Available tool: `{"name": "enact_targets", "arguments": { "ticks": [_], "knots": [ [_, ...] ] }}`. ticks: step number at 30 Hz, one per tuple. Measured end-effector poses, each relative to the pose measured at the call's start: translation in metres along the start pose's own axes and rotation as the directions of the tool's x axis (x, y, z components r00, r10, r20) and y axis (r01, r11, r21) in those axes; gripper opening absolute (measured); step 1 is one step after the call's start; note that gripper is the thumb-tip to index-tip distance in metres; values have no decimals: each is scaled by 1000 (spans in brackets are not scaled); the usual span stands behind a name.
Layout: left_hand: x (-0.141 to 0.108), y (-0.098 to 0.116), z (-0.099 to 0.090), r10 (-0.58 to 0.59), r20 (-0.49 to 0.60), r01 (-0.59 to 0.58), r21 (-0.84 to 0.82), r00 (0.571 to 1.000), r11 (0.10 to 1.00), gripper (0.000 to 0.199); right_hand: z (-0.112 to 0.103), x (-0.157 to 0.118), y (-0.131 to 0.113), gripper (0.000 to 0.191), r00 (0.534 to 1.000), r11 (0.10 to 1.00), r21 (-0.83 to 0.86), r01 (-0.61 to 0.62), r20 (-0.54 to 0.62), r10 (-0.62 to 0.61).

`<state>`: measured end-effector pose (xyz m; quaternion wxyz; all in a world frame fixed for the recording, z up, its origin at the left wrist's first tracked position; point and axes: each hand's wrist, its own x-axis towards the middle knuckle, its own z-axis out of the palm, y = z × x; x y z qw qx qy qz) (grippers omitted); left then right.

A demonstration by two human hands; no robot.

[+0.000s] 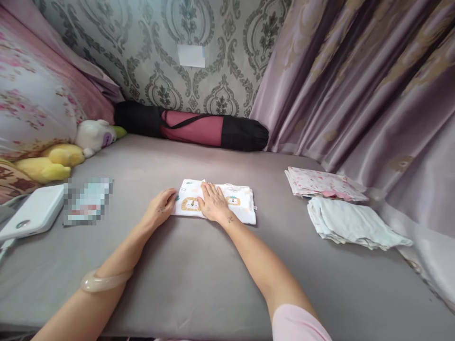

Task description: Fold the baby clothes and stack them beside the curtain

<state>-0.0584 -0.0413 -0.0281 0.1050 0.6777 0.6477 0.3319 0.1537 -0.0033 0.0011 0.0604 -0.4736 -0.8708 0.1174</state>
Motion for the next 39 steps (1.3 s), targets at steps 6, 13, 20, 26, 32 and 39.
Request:
{"name": "enact_targets", "arguments": {
  "ticks": [6,13,20,26,32,39],
  "knots": [
    [1,1,-3,-87,-17,87,-2,996,996,27,-26,16,-28,56,998,998,-68,-13,65,17],
    [1,5,-6,-88,-20,87,-17,996,996,31,11,39,-51,60,994,999,20,-26,-103,28],
    [1,5,-6,-145,-54,142,-46,988,989,32,11,42,-57,60,999,1000,17,-25,-43,25],
    [2,5,-8,-208,-120,199,-80,971,977,38,24,43,-80,58,997,998,30,58,-47,-56],
    [-1,11,-3,49,-60,-52,-42,997,998,44,1,20,-51,60,993,997,63,50,-110,-43],
    [-6,17,8,114,304,-171,168,946,971,53,3,-6,-14,64,982,985,53,-165,-84,169]
  ]
}}
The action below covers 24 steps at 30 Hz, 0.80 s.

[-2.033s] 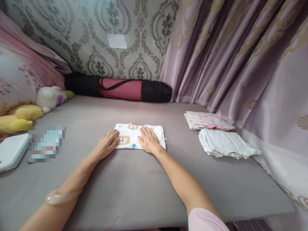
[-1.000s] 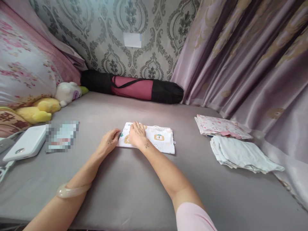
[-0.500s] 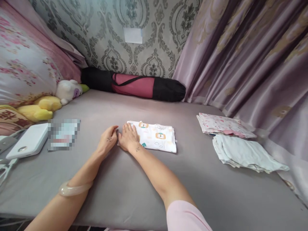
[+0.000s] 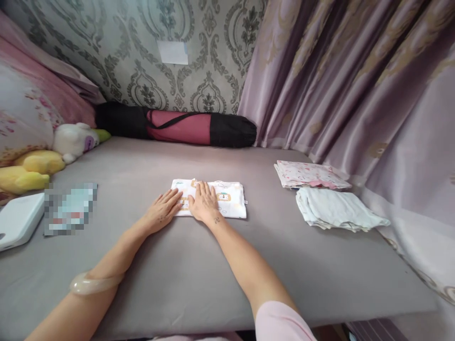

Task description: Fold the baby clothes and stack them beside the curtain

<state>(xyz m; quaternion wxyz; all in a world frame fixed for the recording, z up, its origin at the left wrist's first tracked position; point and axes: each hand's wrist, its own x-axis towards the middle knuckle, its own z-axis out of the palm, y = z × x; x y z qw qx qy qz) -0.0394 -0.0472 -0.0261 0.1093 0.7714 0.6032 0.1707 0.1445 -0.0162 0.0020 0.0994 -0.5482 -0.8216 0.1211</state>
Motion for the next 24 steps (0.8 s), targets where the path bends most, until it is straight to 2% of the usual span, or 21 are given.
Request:
{"name": "enact_targets", "arguments": {
  "ticks": [2,6,8,12,15,17,19,21,24],
  "knots": [
    [-2,1,-2,-10,40,8,40,999,999,54,-3,0,6,65,999,999,32,3,44,-5],
    [-2,7,-12,18,28,-20,102,999,995,50,-16,2,26,64,997,998,23,-65,-39,66],
    [2,15,-19,18,17,-20,156,1000,988,46,-20,2,38,65,993,993,6,-117,-20,117],
    [23,31,-34,-65,79,40,279,995,959,34,-27,5,57,65,984,988,69,-135,129,125],
    [45,35,-39,-143,84,114,283,986,952,30,-40,5,69,57,990,986,103,-131,61,126],
    [57,33,-35,-186,12,177,250,982,952,30,-50,2,81,52,986,983,84,-163,-26,166],
    [66,28,-26,-178,-86,192,196,980,962,32,-57,-2,96,51,974,975,66,-214,-67,218],
    [72,20,-14,-140,-154,161,131,978,978,37,-60,-5,111,50,965,966,51,-255,-55,257],
    [77,9,2,-129,-148,140,66,981,988,41,-60,-8,127,49,964,963,34,-267,-11,267]
  ]
}}
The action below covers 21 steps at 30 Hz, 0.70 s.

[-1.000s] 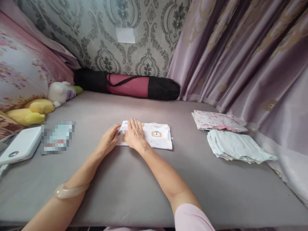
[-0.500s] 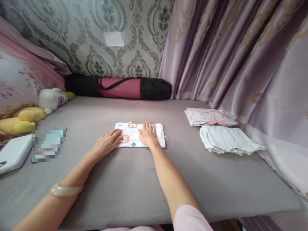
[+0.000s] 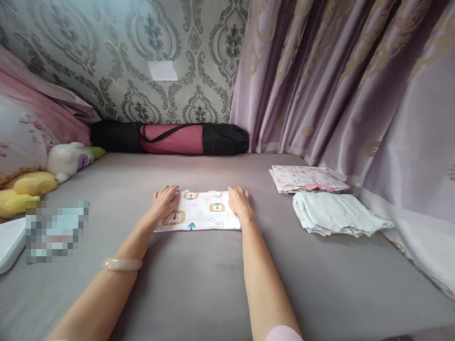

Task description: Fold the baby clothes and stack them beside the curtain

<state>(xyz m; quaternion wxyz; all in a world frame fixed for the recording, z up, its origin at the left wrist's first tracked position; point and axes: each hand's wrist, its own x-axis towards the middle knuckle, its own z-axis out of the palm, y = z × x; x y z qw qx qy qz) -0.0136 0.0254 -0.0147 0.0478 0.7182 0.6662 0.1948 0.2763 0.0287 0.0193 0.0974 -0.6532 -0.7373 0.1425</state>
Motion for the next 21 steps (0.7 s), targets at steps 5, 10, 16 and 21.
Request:
{"name": "enact_targets", "arguments": {
  "ticks": [5,10,16,21],
  "knots": [
    [4,-10,9,13,70,-15,22,997,1000,43,1,5,5,44,999,998,-34,48,7,-47],
    [7,-10,7,11,26,-14,99,1000,995,41,-2,4,3,42,999,998,-61,33,-7,-34],
    [7,-3,-1,-1,12,0,85,1000,996,37,-8,4,1,30,999,999,-36,36,-9,-36],
    [7,1,-33,-22,24,24,-72,999,997,27,-24,-1,4,24,995,984,155,90,23,-95]
  ]
}}
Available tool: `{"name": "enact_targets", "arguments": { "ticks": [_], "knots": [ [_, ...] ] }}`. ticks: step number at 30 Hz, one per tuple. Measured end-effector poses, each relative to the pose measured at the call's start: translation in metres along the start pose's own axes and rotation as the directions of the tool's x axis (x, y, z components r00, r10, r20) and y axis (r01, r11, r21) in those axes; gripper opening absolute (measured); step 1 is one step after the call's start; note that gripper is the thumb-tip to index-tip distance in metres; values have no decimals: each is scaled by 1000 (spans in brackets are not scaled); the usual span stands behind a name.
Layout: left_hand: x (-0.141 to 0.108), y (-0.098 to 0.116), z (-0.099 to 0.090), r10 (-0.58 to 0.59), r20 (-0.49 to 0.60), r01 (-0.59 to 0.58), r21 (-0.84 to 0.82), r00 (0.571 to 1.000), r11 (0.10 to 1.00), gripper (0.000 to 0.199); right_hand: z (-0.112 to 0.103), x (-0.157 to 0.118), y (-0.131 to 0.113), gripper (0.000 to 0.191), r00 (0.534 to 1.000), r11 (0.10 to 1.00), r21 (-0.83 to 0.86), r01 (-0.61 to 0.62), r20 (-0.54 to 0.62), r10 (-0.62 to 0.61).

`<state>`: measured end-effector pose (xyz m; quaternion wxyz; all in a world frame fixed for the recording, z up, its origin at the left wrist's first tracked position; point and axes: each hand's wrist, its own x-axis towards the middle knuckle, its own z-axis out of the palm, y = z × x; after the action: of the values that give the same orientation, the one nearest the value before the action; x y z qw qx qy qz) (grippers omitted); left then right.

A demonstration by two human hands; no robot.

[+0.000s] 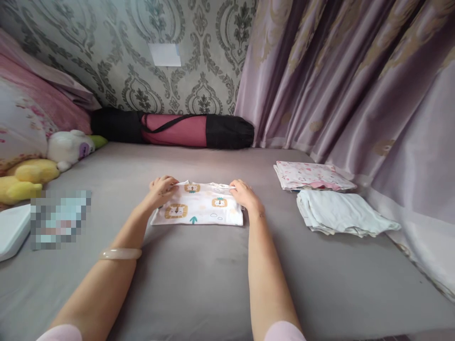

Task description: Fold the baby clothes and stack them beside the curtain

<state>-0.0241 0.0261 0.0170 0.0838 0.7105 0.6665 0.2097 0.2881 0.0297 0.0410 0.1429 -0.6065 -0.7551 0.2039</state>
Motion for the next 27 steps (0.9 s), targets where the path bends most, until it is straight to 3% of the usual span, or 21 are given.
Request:
{"name": "enact_targets", "arguments": {
  "ticks": [5,7,10,13,15,17,19,20,23,25,27],
  "knots": [
    [-5,1,-42,40,111,-6,-294,993,956,31,-24,-12,1,20,999,969,245,34,-8,-33],
    [-8,4,-54,41,103,1,-376,994,927,35,-32,-16,-1,20,998,949,311,59,-33,-51],
    [-11,16,-67,41,-75,-67,-394,996,916,37,-44,-22,-7,20,984,928,350,130,-158,-79],
    [-13,29,-79,67,-329,-161,-265,942,951,31,-56,-28,-16,23,928,921,324,218,-360,-93],
    [-16,34,-87,106,-397,-186,-169,912,968,30,-62,-33,-20,23,899,921,298,251,-425,-107],
    [-20,33,-93,165,-314,-205,-101,935,973,31,-65,-35,-20,22,931,925,299,233,-344,-123],
    [-23,28,-97,235,-71,-240,-58,969,969,32,-64,-36,-16,22,985,933,326,154,-121,-120],
    [-25,25,-97,257,81,-253,-52,963,966,33,-62,-35,-14,23,994,937,336,96,24,-110],
    [-28,18,-94,248,462,-238,-81,852,968,35,-57,-35,-6,29,928,947,314,-72,369,-51],
    [-28,17,-92,210,555,-190,-94,805,977,39,-55,-36,-4,37,904,945,302,-124,426,-18],
    [-27,19,-92,185,529,-158,-96,828,983,41,-54,-37,-5,40,920,941,314,-127,392,-6]
  ]
}}
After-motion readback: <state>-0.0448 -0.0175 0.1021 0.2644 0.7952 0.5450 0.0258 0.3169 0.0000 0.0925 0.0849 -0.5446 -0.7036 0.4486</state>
